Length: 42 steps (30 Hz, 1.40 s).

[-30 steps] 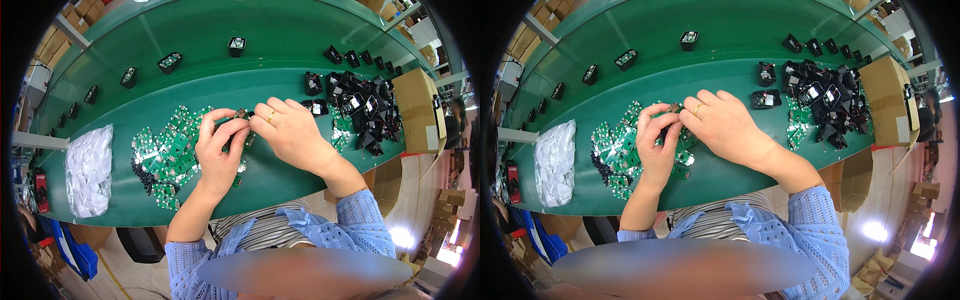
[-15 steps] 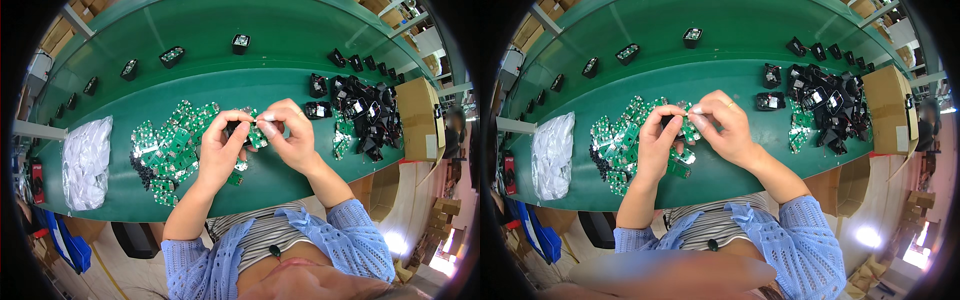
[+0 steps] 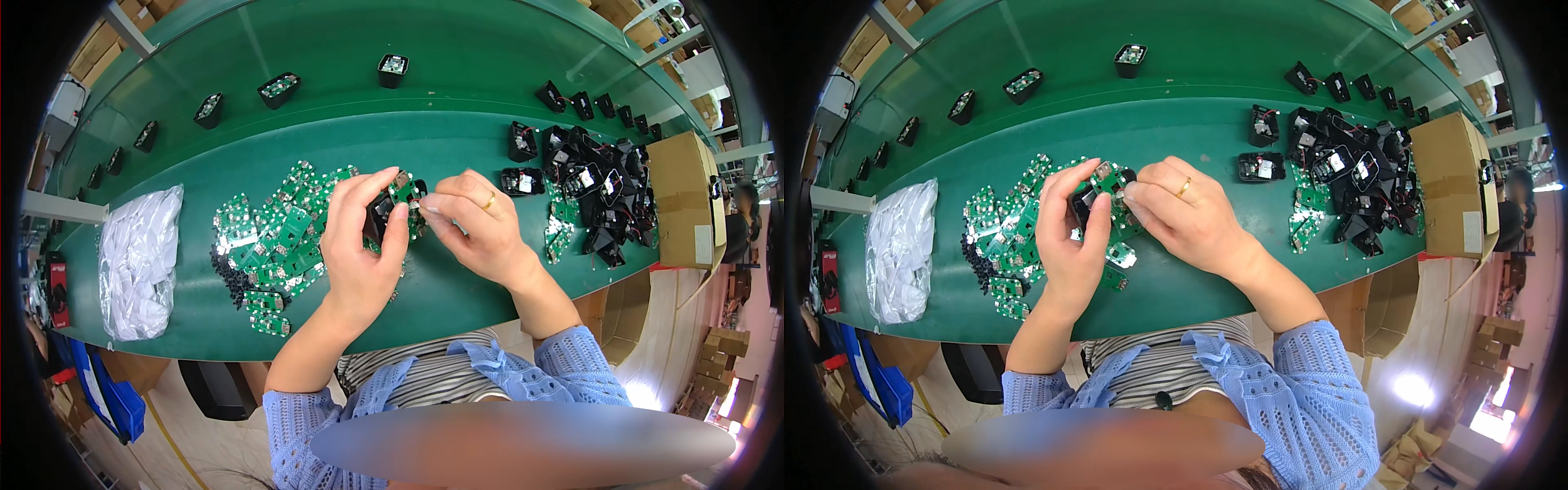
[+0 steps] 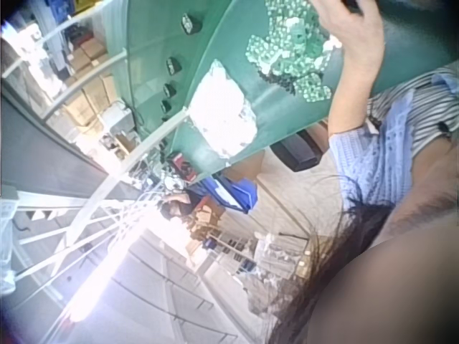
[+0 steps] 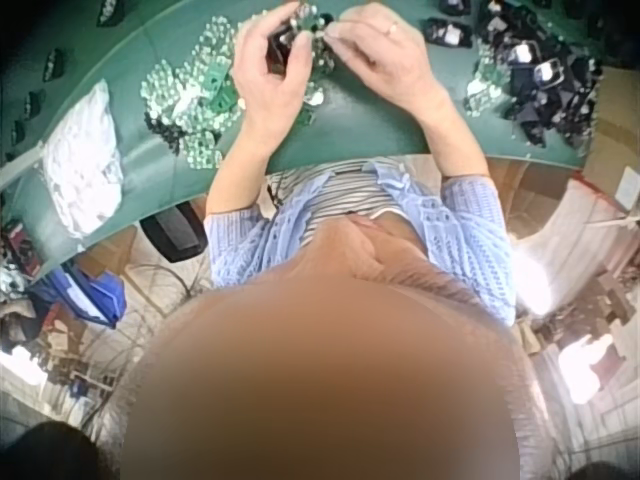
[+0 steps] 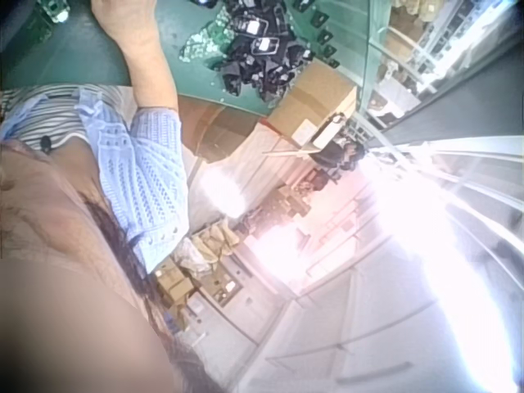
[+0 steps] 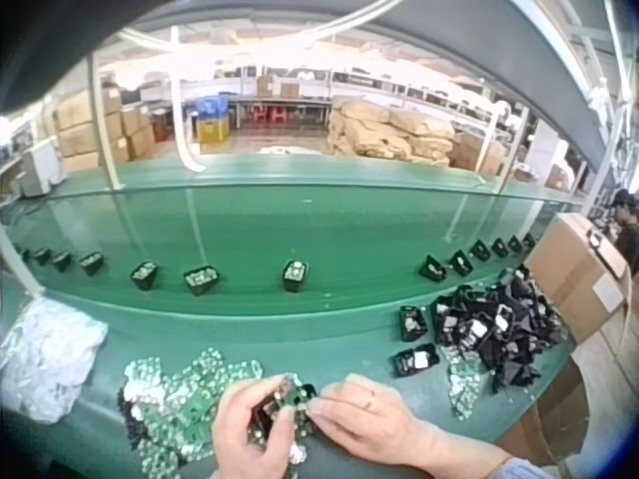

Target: The person assembles small electronic circuit boards into black plastic housings by hand.

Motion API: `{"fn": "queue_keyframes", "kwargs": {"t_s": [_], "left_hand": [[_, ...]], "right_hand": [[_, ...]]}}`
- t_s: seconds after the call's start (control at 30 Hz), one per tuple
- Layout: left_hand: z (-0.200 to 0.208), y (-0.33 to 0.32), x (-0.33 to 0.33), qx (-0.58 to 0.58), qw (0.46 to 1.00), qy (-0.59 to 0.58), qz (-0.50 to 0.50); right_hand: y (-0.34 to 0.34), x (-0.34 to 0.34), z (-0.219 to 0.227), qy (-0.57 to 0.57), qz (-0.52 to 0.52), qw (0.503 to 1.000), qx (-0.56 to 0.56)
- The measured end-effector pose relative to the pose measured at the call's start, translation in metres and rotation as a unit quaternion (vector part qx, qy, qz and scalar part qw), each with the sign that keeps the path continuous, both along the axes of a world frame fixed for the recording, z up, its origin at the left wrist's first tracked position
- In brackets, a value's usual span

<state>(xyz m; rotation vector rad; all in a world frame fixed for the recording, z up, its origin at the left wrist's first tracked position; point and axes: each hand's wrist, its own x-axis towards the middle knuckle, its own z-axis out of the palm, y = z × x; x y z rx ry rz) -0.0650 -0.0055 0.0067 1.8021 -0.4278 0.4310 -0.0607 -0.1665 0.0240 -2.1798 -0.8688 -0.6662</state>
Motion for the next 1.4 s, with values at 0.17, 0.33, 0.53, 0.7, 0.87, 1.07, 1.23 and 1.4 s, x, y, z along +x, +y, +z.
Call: {"fn": "queue_keyframes", "kwargs": {"t_s": [0.17,0.33,0.53,0.7,0.87,1.07,1.23,1.4], "left_hand": [[0.004,0.001,-0.003,-0.001,1.0,0.024,-0.002],[0.001,0.0,-0.002,-0.007,1.0,-0.006,-0.005],[0.002,-0.002,-0.001,-0.04,0.999,-0.029,-0.016],[0.0,-0.002,-0.002,-0.055,0.997,-0.053,0.004],[-0.004,-0.01,-0.005,-0.105,0.994,0.0,-0.014],[-0.015,-0.008,0.008,-0.188,0.981,0.017,0.044],[-0.023,-0.012,0.007,-0.194,0.978,0.069,-0.017],[-0.017,0.006,0.011,-0.068,0.954,0.251,-0.15]], "right_hand": [[0.002,-0.003,0.005,-0.029,-0.002,0.999,-0.038],[0.003,-0.002,0.007,-0.018,-0.01,0.998,-0.055],[0.011,-0.005,-0.003,0.239,0.019,0.932,0.272],[0.015,-0.003,0.001,0.199,0.006,0.958,0.207],[0.015,-0.001,-0.01,0.073,-0.029,0.99,0.115],[0.028,0.008,-0.017,0.044,-0.087,0.989,0.11],[0.032,-0.002,-0.019,0.327,-0.032,0.865,0.378],[0.013,0.0,-0.015,0.333,-0.084,0.886,0.313]]}}
